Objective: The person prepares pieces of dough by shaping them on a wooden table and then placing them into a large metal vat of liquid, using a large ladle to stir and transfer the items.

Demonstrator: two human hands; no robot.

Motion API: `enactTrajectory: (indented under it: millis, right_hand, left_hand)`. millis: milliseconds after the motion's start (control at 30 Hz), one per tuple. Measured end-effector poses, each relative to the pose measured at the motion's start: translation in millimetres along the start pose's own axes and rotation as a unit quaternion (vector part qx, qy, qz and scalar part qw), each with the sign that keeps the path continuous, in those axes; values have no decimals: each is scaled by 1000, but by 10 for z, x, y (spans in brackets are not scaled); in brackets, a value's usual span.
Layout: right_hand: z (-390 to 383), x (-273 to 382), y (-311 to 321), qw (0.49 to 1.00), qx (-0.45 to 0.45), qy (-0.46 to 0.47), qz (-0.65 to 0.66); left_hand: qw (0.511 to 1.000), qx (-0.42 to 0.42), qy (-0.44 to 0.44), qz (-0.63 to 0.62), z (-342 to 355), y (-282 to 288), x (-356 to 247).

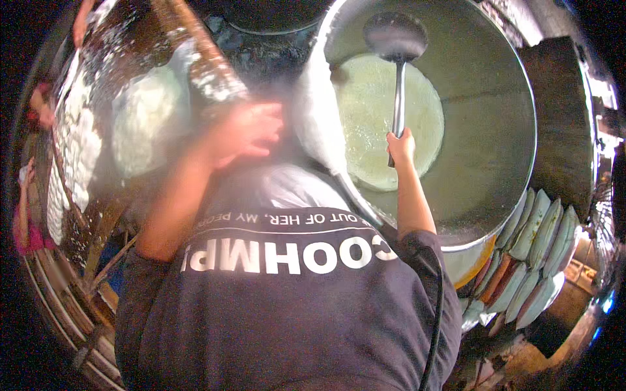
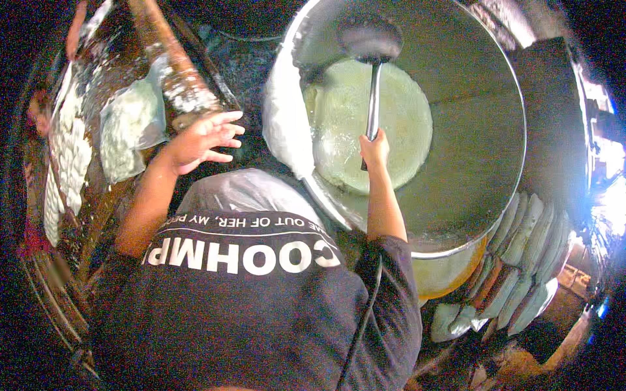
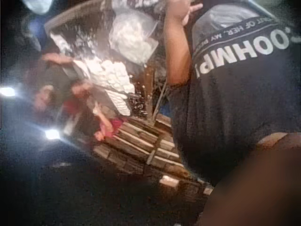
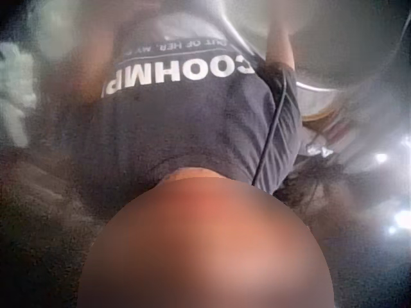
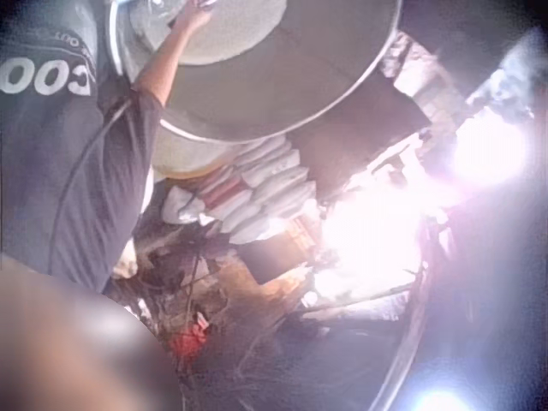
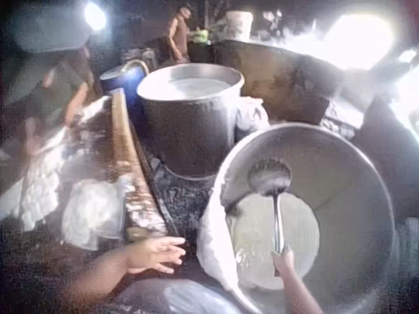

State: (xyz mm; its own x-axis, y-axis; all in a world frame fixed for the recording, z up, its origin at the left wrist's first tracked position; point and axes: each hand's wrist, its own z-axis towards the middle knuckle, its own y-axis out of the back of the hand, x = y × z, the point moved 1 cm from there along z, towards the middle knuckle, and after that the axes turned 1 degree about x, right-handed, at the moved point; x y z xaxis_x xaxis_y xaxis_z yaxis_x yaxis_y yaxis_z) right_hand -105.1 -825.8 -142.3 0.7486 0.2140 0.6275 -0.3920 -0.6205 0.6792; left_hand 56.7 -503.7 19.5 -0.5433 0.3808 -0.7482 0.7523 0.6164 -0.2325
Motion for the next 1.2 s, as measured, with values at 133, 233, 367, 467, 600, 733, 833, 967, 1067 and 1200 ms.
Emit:
enactTrajectory:
  millis: [133,233,367,467,600,733,833,967,1067,1200]
  right_hand:
    - [598,-1343,-85,980,90,-175,-26]
    - [937,-2195,-67,944,123,-269,-146]
    - [1053,-2770,-126,908,120,-292,-275]
    - [1096,-2999,-248,905,133,-313,-255]
    - [1164,-3249,-632,922,224,-253,-189]
    - [1127,-2896,-907,908,320,-251,-101]
    - [1016,-3081,-1198,910,343,-231,32]
    - [708,-2114,-765,853,381,-254,251]
    - [573,-1642,-408,819,420,-243,306]
    - [417,-769,248,828,381,-232,339]
  left_hand:
    - [951,-122,124,-254,846,225,1026]
    - [962,-178,93,-185,958,517,1508]
    - [883,-341,198,-256,825,243,1185]
    - [890,-398,143,-169,743,154,1071]
    - [861,-433,76,-256,790,-27,891]
    - [894,-398,125,-162,550,173,1092]
    - [918,-374,79,-110,630,-227,832]
    - [923,-358,-20,-137,436,-257,697]
    - [926,-284,-90,-232,533,-390,386]
    - [984,-112,-88,-110,828,-731,-29]
